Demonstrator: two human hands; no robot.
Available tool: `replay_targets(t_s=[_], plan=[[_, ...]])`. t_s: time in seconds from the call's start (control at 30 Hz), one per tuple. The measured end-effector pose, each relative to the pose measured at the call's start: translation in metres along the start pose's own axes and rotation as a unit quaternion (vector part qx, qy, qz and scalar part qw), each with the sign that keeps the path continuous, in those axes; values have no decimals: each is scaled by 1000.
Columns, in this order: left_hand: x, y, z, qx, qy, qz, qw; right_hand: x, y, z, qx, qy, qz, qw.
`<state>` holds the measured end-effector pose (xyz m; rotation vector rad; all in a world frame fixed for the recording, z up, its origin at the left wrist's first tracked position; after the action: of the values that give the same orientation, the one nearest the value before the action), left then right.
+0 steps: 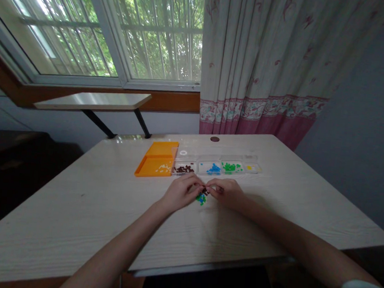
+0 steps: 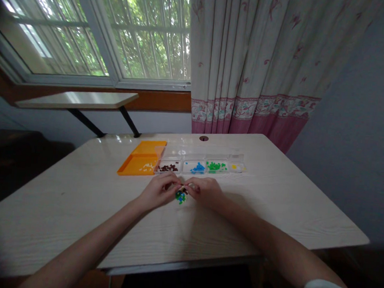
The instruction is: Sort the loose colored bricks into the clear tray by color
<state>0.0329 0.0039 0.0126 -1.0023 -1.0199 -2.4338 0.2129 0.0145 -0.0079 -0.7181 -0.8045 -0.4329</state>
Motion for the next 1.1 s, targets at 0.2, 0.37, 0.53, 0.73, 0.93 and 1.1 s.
replay_targets(t_s=[0.2,0.37,0.53,0.73,0.93,1.1], plan=[[17,-7,-1,33,84,22,996,5,15,6,-82,-75,-59,992],[25,-6,-1,42,136,32,989,7,23,7,-110,-149,-65,981],[25,-7,-2,48,147,31,987,3,19,5,-65,-169,-51,982],[24,-5,-2,35,148,32,988,2,14,4,-56,-176,-56,981],[24,-9,-2,39,155,38,986,3,11,5,-47,-171,-67,982],[26,-29,-2,84,150,66,983,2,10,5,-46,-174,-79,981]])
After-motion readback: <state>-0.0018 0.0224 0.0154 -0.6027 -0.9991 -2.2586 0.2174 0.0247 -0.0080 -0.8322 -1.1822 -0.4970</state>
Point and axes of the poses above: each hand's wrist, its own z-axis towards the middle knuckle, its own x-axis out of the back of the hand, y = z × x, the point moved 2 cm from there along z, towards the middle knuckle, and after that the axes turned 1 degree about -z, right-handed, at the moved point
